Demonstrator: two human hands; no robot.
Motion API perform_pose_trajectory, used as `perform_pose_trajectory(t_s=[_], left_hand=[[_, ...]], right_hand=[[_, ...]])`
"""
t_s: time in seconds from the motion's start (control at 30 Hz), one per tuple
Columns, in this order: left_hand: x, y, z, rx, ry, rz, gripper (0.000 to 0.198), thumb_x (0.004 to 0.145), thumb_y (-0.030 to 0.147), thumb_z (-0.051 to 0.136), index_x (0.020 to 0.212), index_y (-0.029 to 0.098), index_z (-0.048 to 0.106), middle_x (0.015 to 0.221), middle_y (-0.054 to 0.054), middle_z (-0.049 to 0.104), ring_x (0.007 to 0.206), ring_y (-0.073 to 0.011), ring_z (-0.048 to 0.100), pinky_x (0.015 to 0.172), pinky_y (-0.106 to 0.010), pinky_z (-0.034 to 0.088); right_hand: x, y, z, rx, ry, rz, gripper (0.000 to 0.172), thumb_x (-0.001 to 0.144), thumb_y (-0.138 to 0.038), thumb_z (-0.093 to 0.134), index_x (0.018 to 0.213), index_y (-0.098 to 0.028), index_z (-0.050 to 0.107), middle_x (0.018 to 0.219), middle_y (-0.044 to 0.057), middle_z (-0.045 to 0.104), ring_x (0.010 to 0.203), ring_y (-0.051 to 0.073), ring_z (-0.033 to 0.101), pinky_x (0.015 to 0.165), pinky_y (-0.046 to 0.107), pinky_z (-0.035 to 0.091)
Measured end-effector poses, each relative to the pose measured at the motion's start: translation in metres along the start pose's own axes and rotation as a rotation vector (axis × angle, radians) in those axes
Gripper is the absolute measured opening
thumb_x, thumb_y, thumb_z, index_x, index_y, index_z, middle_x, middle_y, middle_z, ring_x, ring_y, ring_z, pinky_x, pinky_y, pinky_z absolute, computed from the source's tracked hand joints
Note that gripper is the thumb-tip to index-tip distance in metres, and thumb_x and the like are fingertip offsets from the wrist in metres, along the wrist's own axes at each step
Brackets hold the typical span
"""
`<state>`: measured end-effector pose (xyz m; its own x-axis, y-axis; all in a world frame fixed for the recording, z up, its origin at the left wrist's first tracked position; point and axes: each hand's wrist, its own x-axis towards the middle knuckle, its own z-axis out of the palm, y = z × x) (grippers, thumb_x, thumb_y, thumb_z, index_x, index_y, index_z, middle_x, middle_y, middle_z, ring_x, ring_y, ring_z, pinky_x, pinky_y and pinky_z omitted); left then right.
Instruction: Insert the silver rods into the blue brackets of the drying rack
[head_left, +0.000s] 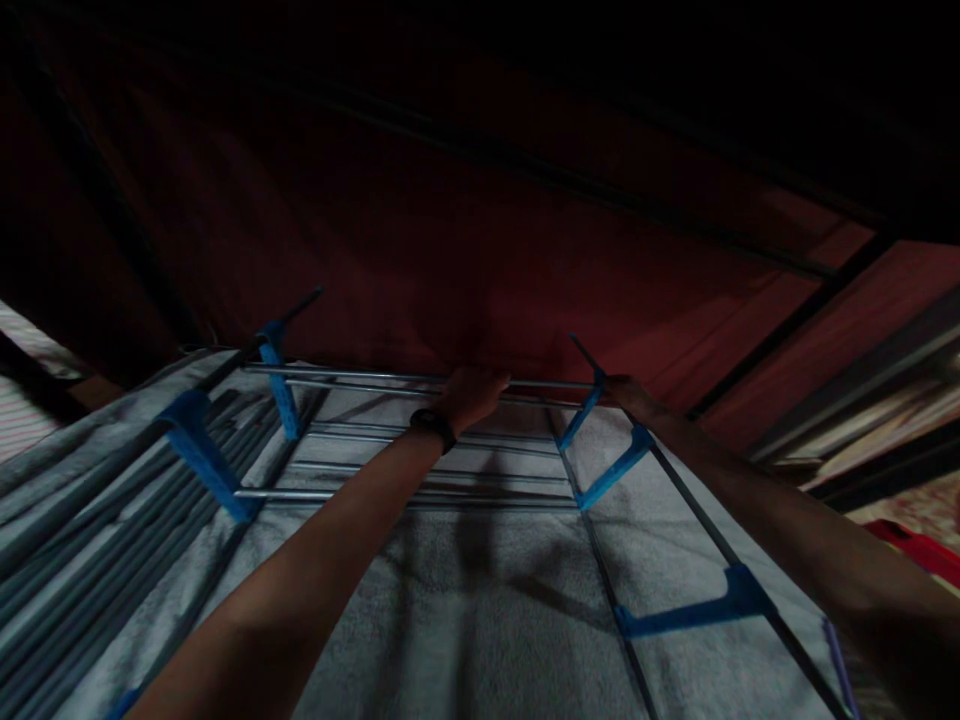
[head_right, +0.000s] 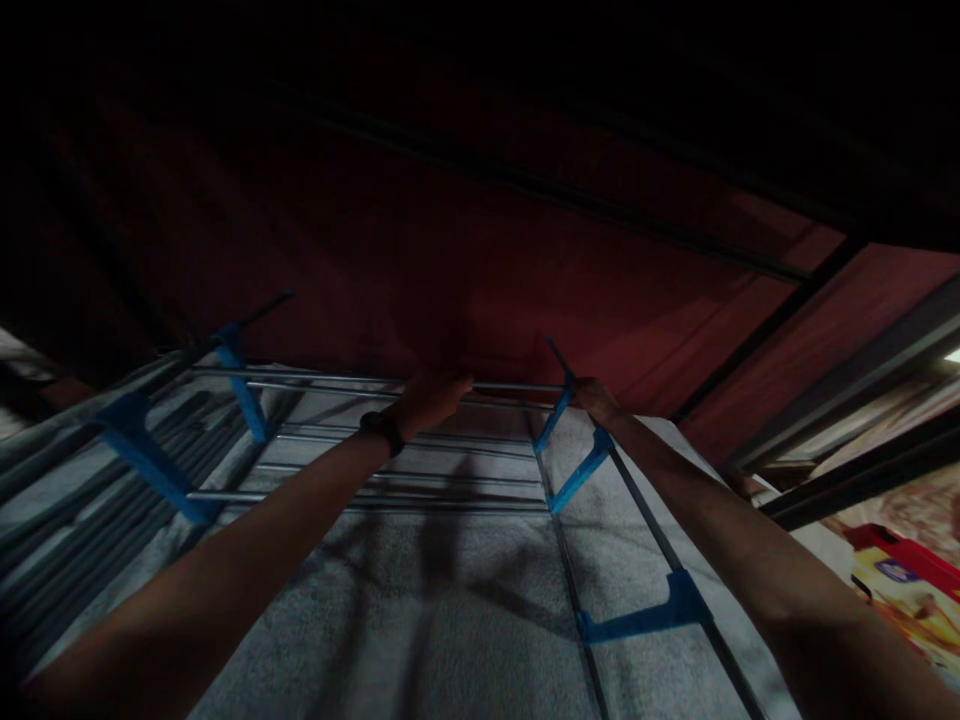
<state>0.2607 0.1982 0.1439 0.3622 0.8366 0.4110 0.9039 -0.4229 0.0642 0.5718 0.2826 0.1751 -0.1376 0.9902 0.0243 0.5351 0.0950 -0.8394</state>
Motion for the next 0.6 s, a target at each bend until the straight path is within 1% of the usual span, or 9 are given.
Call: perform_pose_trajectory(t_s=[0.1,0.17,0.23,0.27,0.33,0.37,0.43,0.53,0.6], left_hand=[[-0.007,0.0,0.002,-0.002,0.0,-0.032,0.03,0.098,0.017,0.039,0.118,0.014,0.062,0.108,-0.014,0.069,0.103,-0.0246,0.063,0.088,-0.038,0.045],[-0.013,0.001,0.002,0.022,0.005,-0.03,0.032,0.097,0.014,0.04,0.123,0.014,0.059,0.115,-0.015,0.066,0.109,-0.0245,0.061,0.091,-0.039,0.044],[-0.017,0.004,0.003,0.066,0.018,-0.018,0.035,0.097,0.012,0.04,0.128,0.015,0.056,0.12,-0.015,0.064,0.113,-0.0255,0.059,0.093,-0.041,0.044],[-0.017,0.007,0.003,0.087,0.028,-0.018,0.036,0.097,0.012,0.039,0.128,0.015,0.056,0.12,-0.016,0.063,0.113,-0.0262,0.059,0.092,-0.042,0.044],[-0.015,0.012,0.005,0.12,0.047,-0.018,0.033,0.098,0.013,0.038,0.124,0.014,0.058,0.118,-0.016,0.064,0.112,-0.0271,0.059,0.092,-0.043,0.045],[-0.013,0.015,0.007,0.131,0.055,-0.023,0.032,0.098,0.013,0.038,0.123,0.013,0.059,0.116,-0.016,0.064,0.111,-0.0274,0.06,0.091,-0.043,0.046],[-0.008,0.018,0.01,0.14,0.071,-0.04,0.031,0.098,0.013,0.038,0.12,0.011,0.059,0.115,-0.018,0.064,0.11,-0.0278,0.06,0.09,-0.043,0.047],[-0.002,0.02,0.014,0.092,0.081,-0.078,0.033,0.098,0.012,0.036,0.123,0.008,0.058,0.122,-0.022,0.061,0.115,-0.0283,0.059,0.095,-0.045,0.047],[-0.001,0.018,0.014,0.023,0.06,-0.097,0.037,0.099,0.01,0.031,0.126,0.006,0.057,0.13,-0.026,0.058,0.123,-0.0298,0.055,0.1,-0.046,0.044]], right_hand=[[-0.003,-0.001,-0.001,-0.031,-0.001,-0.016,0.023,0.079,-0.037,0.072,0.074,-0.015,0.068,0.069,0.009,0.071,0.078,0.025,0.072,0.074,0.031,0.059],[0.0,0.0,-0.003,-0.094,0.026,-0.024,0.023,0.082,-0.036,0.066,0.081,-0.014,0.07,0.074,0.009,0.073,0.081,0.025,0.072,0.077,0.031,0.058],[0.006,-0.001,-0.003,-0.203,0.11,-0.046,0.025,0.083,-0.031,0.061,0.097,-0.012,0.072,0.089,0.011,0.075,0.091,0.026,0.071,0.083,0.035,0.056],[0.008,-0.005,0.0,-0.262,0.16,-0.077,0.03,0.084,-0.028,0.059,0.107,-0.012,0.07,0.1,0.013,0.074,0.098,0.027,0.069,0.088,0.037,0.055],[0.009,-0.02,0.011,-0.366,0.208,-0.192,0.04,0.086,-0.024,0.055,0.123,-0.012,0.065,0.118,0.016,0.07,0.111,0.029,0.065,0.097,0.041,0.051],[0.006,-0.032,0.02,-0.411,0.193,-0.275,0.043,0.087,-0.022,0.054,0.128,-0.014,0.063,0.125,0.016,0.067,0.116,0.03,0.063,0.101,0.042,0.048],[-0.005,-0.062,0.049,-0.492,0.092,-0.466,0.044,0.089,-0.021,0.052,0.132,-0.019,0.062,0.132,0.013,0.063,0.121,0.029,0.059,0.106,0.042,0.044],[-0.028,-0.107,0.109,-0.568,-0.097,-0.706,0.042,0.096,-0.024,0.044,0.134,-0.022,0.06,0.137,0.009,0.06,0.125,0.026,0.056,0.108,0.04,0.043],[-0.039,-0.13,0.151,-0.567,-0.184,-0.819,0.042,0.098,-0.021,0.039,0.135,-0.019,0.06,0.136,0.009,0.061,0.125,0.023,0.056,0.109,0.037,0.041]])
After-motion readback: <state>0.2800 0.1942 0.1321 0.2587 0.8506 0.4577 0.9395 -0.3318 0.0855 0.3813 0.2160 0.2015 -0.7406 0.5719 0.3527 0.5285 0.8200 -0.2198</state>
